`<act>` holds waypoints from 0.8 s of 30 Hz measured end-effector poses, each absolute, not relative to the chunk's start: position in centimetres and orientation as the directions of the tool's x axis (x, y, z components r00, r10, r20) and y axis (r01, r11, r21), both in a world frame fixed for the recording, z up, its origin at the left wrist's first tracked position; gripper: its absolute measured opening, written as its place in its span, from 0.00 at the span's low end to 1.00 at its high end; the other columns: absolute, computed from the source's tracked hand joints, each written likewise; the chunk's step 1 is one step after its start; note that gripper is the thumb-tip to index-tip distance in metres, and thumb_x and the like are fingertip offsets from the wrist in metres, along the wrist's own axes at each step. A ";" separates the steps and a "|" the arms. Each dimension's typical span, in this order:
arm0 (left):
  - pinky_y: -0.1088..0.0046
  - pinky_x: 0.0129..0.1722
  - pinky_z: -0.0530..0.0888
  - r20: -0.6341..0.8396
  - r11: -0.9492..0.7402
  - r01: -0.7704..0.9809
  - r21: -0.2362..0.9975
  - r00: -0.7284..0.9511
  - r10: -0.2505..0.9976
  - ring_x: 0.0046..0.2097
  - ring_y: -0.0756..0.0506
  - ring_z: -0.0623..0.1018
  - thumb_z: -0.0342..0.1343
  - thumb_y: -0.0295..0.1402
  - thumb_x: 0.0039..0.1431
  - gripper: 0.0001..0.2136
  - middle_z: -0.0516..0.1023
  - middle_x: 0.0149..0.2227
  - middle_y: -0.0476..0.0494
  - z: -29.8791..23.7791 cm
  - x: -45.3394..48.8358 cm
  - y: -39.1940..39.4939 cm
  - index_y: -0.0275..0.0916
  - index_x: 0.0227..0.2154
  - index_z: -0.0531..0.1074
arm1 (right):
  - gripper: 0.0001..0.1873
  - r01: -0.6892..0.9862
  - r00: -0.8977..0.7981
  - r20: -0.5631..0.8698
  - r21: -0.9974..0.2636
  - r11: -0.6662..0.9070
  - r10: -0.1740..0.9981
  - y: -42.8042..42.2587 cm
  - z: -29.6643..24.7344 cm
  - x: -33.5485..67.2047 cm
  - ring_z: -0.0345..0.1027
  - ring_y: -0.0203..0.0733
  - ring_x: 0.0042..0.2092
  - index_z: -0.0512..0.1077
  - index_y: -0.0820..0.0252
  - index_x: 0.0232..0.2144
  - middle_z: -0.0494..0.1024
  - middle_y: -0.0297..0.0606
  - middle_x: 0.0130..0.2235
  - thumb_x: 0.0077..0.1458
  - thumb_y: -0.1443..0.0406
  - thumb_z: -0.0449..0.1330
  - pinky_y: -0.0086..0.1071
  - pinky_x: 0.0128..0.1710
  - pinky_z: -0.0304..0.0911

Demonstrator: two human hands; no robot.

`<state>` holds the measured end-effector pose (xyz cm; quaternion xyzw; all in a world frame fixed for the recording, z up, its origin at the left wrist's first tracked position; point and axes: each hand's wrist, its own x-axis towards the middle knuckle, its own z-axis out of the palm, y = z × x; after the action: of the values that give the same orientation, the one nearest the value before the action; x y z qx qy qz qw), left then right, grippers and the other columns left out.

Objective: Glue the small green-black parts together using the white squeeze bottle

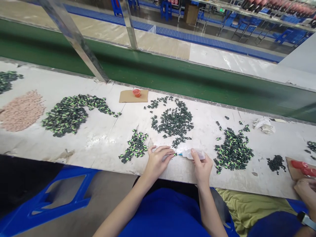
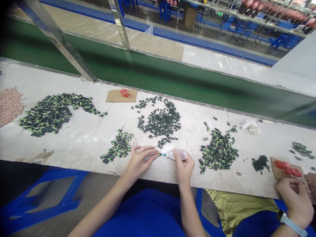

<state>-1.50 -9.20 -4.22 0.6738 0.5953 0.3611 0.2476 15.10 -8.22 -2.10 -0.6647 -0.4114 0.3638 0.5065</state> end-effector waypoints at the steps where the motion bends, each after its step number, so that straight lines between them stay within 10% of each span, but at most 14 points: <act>1: 0.56 0.57 0.54 0.189 -0.166 0.624 0.763 0.030 0.981 0.45 0.43 0.79 0.58 0.30 0.57 0.03 0.83 0.35 0.49 -4.2 -1.5 -9.2 0.45 0.32 0.76 | 0.19 0.177 0.402 -0.064 -0.973 -0.146 0.913 -8.2 -2.2 15.1 0.61 0.36 0.24 0.69 0.62 0.18 0.69 0.32 0.19 0.43 0.52 0.64 0.29 0.24 0.58; 7: 0.57 0.57 0.55 0.184 -0.157 0.621 0.768 0.021 0.983 0.45 0.44 0.78 0.58 0.30 0.57 0.04 0.83 0.36 0.48 -4.3 -1.5 -9.1 0.46 0.32 0.77 | 0.18 -0.027 0.578 -0.053 -0.999 -0.046 0.814 -8.2 -2.8 15.9 0.61 0.33 0.22 0.69 0.63 0.23 0.71 0.32 0.22 0.43 0.52 0.64 0.28 0.20 0.57; 12: 0.56 0.57 0.55 0.215 -0.199 0.610 0.767 0.047 0.975 0.45 0.44 0.78 0.58 0.29 0.57 0.05 0.82 0.35 0.49 -4.5 -1.5 -9.1 0.46 0.33 0.76 | 0.20 -0.061 0.669 0.040 -0.992 0.108 0.742 -7.2 -1.7 16.9 0.73 0.40 0.35 0.66 0.59 0.36 0.76 0.35 0.34 0.42 0.58 0.67 0.35 0.38 0.68; 24: 0.61 0.47 0.61 0.380 -0.351 0.641 0.683 0.098 0.920 0.47 0.42 0.75 0.56 0.30 0.59 0.06 0.80 0.40 0.44 -5.0 -1.6 -9.2 0.43 0.38 0.75 | 0.25 0.396 0.518 0.173 -0.917 -0.055 0.838 -3.7 -1.8 17.6 0.73 0.45 0.39 0.68 0.61 0.38 0.78 0.47 0.42 0.37 0.56 0.68 0.36 0.38 0.65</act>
<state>-1.55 -9.22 -5.00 0.7198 0.5419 0.3966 0.1758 17.55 -3.71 -1.77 -0.6953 -0.4435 0.2103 0.5250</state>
